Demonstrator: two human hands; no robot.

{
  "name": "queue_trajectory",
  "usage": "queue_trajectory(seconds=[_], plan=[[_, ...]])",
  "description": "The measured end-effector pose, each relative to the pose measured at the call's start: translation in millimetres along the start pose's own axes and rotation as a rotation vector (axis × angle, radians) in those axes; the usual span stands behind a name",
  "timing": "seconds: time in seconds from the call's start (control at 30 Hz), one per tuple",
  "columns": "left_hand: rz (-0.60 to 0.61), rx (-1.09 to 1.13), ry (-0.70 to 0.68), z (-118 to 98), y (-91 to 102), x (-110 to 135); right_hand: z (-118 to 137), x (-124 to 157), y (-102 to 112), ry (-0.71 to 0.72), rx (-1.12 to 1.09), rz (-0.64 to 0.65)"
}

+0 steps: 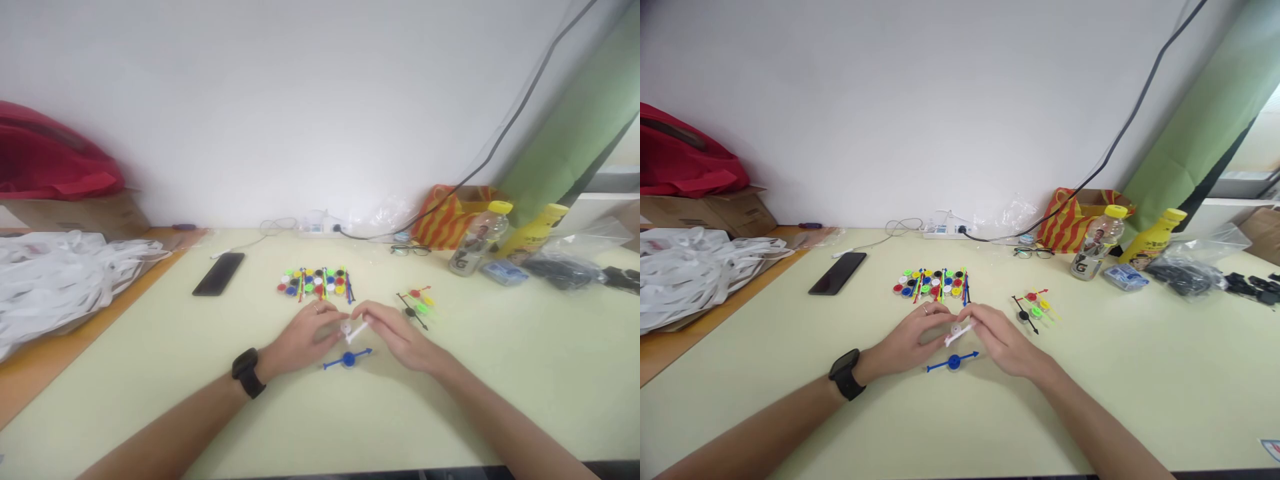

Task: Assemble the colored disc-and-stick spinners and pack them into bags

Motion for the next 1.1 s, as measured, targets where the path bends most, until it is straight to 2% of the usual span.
queue_trajectory(seconds=[0.1, 0.2, 0.4, 0.6, 0.7, 0.8, 0.93, 1.1], plan=[[0.031, 0.018, -0.02, -4, -2.2, -1, 20, 7, -25, 0.097, 0.051, 0.145], [0.006, 0.01, 0.009, 0, -0.1, -2, 24, 8, -38, 0.147, 0.137, 0.156], [-0.011, -0.029, 0.024, 5, -1.0, -3, 8, 4, -37, 0.11, 0.194, 0.103], [-0.024, -0.03, 0.025, 8, -2.2, 1, 10, 9, -48, 0.156, 0.245, 0.213], [-0.035, -0.026, 0.033, 7, -1.3, 1, 6, 7, -37, 0.134, 0.296, 0.173], [-0.038, -0.017, 0.031, 6, -0.6, 1, -5, 3, -16, 0.08, 0.381, 0.1], [-0.036, -0.015, 0.034, 7, -0.3, 1, -33, -5, 15, -0.027, 0.539, -0.026], [-0.036, -0.025, 0.034, 8, -0.5, 2, -64, -11, 44, -0.12, 0.71, -0.164]])
Point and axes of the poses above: each hand's wrist, its own x-axis away from the middle knuckle, its own y-axis out of the back of the hand, z = x × y, the point moved 9 cm from there along -x, towards the middle knuckle, and after that the axes turned 15 degrees about -y, right-handed, at the moved point
